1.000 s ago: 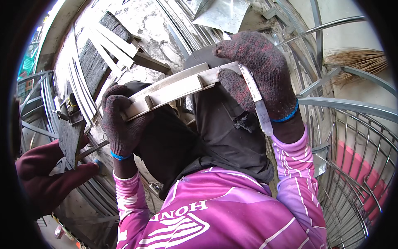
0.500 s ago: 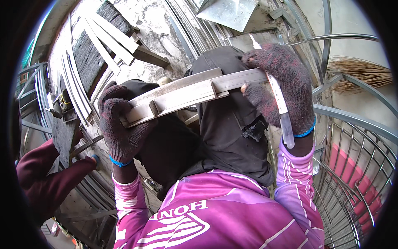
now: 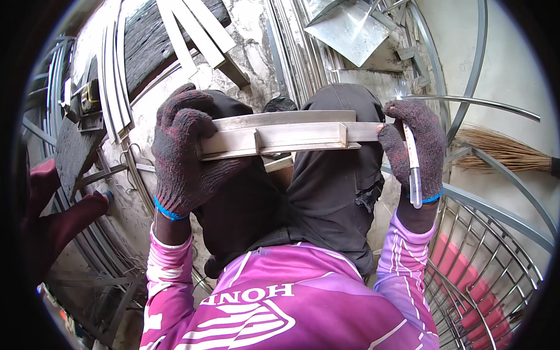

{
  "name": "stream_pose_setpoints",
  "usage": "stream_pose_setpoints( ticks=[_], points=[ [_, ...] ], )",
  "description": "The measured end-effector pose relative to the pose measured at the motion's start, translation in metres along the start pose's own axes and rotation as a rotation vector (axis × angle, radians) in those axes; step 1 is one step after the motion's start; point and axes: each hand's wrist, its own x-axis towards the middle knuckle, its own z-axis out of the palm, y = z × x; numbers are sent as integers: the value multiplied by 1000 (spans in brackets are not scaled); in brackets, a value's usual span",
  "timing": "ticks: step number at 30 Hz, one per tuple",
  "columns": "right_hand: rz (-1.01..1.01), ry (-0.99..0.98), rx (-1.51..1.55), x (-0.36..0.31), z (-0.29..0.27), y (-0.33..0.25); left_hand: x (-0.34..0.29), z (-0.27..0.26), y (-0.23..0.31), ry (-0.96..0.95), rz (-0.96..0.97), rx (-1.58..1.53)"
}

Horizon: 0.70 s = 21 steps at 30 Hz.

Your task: The person marks measurements on a metal strip with a marker.

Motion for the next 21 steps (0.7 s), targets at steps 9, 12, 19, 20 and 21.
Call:
stream_pose_setpoints(
  ticks=[9, 12, 19, 20, 21],
  points=[
    [81, 14, -11, 0, -12, 12, -7, -1, -5, 6, -20, -28],
    [106, 15, -30, -2, -12, 11, -6, -1, -3, -16, -61, -15],
    [43, 80, -25, 0, -12, 8, -5, 6, -2, 13, -27, -36],
    [41, 40, -38, 0, -14, 7, -6, 6, -1, 14, -30, -36],
    [40, 2, -50, -1, -16, 7, -6, 5, 0, 13, -32, -36]
  ],
)
